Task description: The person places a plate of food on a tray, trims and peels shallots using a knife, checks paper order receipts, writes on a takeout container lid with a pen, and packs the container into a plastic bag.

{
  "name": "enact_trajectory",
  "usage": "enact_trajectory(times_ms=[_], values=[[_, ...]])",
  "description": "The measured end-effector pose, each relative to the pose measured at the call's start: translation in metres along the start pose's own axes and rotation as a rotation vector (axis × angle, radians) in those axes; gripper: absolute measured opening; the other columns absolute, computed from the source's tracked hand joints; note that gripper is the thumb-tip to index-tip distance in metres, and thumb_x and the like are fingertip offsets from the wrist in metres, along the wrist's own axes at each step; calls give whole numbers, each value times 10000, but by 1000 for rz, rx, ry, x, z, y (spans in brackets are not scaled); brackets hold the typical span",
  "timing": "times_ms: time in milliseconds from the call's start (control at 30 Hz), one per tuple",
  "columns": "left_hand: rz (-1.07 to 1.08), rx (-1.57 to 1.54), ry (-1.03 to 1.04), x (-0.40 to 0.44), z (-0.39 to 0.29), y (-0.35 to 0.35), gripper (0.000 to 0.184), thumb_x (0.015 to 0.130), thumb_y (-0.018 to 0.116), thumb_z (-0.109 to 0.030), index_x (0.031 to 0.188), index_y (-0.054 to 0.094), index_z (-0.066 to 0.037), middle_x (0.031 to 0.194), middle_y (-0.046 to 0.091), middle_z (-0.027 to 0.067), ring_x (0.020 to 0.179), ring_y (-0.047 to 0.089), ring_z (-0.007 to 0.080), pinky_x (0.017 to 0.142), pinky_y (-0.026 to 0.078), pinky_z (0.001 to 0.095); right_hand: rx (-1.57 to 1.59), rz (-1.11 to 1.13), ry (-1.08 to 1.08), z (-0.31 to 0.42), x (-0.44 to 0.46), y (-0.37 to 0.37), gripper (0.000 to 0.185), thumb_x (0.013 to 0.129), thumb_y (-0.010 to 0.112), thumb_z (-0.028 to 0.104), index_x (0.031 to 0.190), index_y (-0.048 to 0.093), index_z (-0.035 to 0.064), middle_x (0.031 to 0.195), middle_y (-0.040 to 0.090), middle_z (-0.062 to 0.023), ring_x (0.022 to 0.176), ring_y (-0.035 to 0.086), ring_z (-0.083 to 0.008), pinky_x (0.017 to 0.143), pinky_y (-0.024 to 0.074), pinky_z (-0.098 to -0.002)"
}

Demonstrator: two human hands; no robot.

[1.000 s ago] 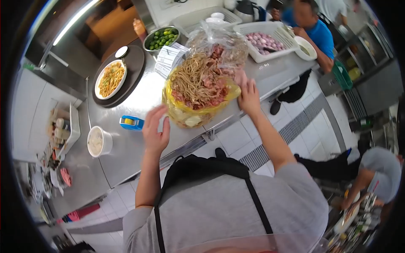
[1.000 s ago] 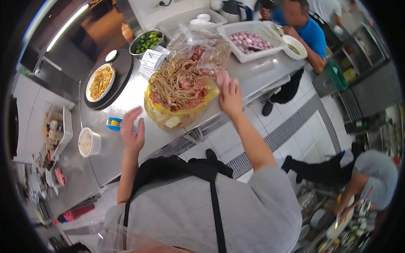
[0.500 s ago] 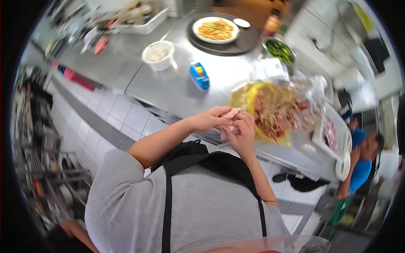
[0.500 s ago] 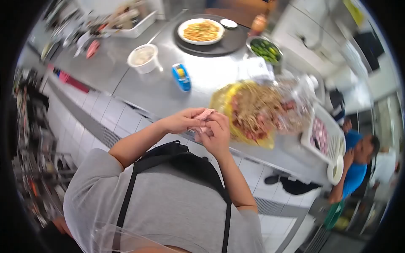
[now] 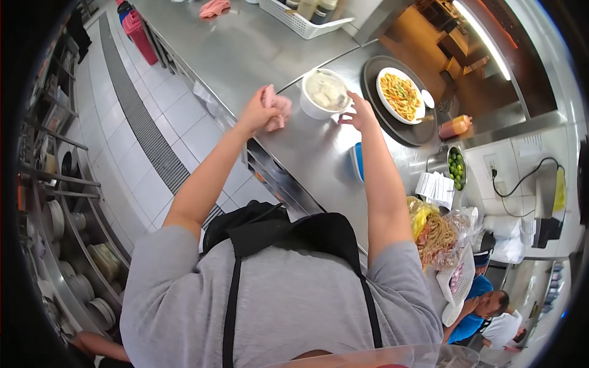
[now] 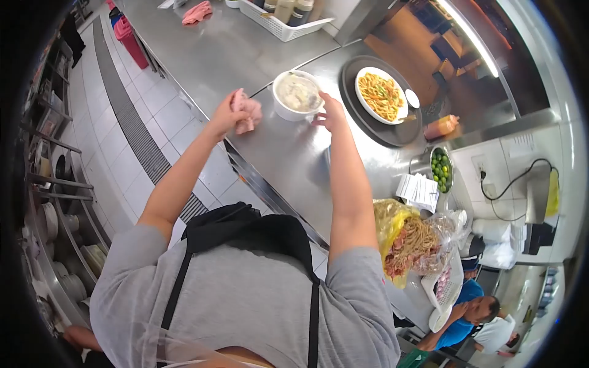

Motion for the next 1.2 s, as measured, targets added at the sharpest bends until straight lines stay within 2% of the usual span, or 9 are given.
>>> enact_trajectory(times_ms=[100,300,400,500,600,733,833,1000,1200], values=[[-2,-307,-77,36,52,24,511,645,497,3,1153,451,-29,1008,528,100,923,514,172,776,431,283,205,171,-27,-25,11,8,310,772,492,145,1011,445,-47,955,494,-162,847,540,-333,627,523,-465],[33,207,723,-8,-23,72,470,640,478,49,1086,536,-88,1033,541,118,882,544,241,753,444,300,585,-5,-19,-53,-29,3,380,755,376,94,1087,399,-90,1050,495,-235,909,542,-369,735,512,-456],[879,481,400,-32,1,99,418,705,481,47,1088,555,-102,1121,509,142,998,521,263,809,430,291,813,64,-27,-57,-24,-13,415,742,376,77,1119,371,-96,1097,468,-240,950,519,-385,779,497,-473],[829,412,639,-48,5,79,413,715,510,13,1117,532,-76,1172,476,151,1050,489,276,859,406,302,894,100,-156,-18,-65,-5,488,708,389,56,1145,315,-148,1095,458,-267,1020,462,-445,822,494,-436],[157,125,811,-30,-79,49,462,669,499,50,1120,503,-53,1139,498,141,1042,491,259,839,421,298,895,131,-179,-17,-74,-5,481,696,400,42,1153,346,-96,1138,447,-238,1044,458,-404,867,452,-463],[-119,21,1007,12,-98,64,363,754,467,-8,1116,486,-21,1122,507,140,1035,491,259,867,396,332,797,50,-167,-18,-96,16,460,718,393,53,1169,365,-33,1170,441,-190,1035,482,-344,864,439,-458],[46,72,449,105,-37,60,324,758,478,-79,1076,506,-22,1042,528,141,968,495,292,849,386,373,847,-63,-170,-21,-91,24,461,749,353,72,1188,319,-63,1212,385,-223,1100,426,-367,893,424,-466],[119,1381,777,112,24,24,514,736,560,-196,1205,398,-64,1211,398,161,1108,386,334,898,356,417,1104,-300,-92,-48,-47,39,277,778,445,48,1043,434,-32,1059,456,-151,957,484,-294,878,439,-411],[225,1206,658,29,-10,18,571,725,607,-279,1219,400,-82,1278,307,204,1111,361,362,929,315,417,761,-20,-213,-48,-96,91,190,821,516,109,983,515,8,903,537,-81,798,526,-175,723,458,-297]])
Point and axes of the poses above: each hand's wrist, its own x-axis towards the middle knuckle, its own y-axis out of the palm, z = x × y, the point moved 7 cm from there along x, towards the middle knuckle
